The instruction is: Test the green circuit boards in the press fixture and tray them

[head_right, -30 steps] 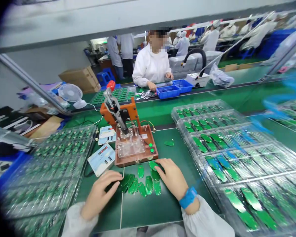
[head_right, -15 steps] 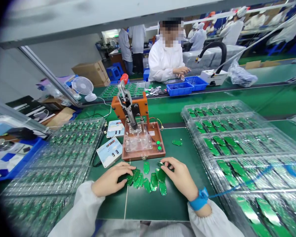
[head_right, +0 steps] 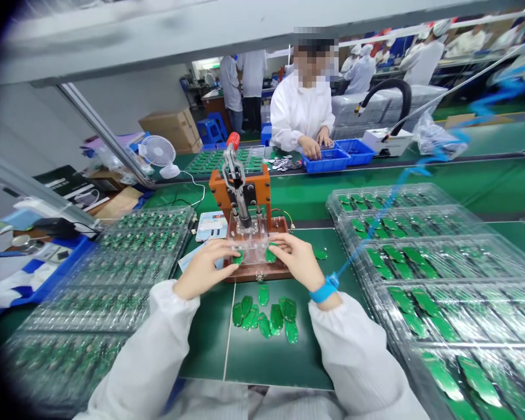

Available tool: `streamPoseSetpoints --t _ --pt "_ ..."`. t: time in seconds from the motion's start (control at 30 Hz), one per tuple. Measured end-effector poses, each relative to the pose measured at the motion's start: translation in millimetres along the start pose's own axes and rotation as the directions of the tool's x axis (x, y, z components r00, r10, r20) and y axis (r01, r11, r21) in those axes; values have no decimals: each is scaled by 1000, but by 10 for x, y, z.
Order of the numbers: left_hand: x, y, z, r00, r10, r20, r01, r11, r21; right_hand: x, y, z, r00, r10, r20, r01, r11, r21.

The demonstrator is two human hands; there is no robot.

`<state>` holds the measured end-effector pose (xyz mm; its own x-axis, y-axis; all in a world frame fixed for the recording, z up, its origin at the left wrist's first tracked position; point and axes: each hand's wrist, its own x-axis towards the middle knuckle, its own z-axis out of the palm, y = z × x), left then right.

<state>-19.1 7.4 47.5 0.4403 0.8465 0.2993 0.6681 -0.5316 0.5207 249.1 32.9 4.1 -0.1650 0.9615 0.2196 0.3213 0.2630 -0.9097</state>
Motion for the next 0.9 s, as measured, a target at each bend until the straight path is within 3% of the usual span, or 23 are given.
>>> streamPoseSetpoints --t 0.13,0.43,0.7,0.9 --pt "200 -84 73 998 11 59 -14 998 56 219 16 146 996 -50 77 56 994 -88" --pt "184 -56 107 999 3 51 -8 995 99 329 47 134 976 -158 152 198 933 -300" --pt "165 -61 147 999 35 11 -36 992 117 421 254 144 984 -125 127 165 910 -381" --pt "79 -91 228 998 51 -21 -48 991 125 355 200 158 988 -145 43 151 926 -346"
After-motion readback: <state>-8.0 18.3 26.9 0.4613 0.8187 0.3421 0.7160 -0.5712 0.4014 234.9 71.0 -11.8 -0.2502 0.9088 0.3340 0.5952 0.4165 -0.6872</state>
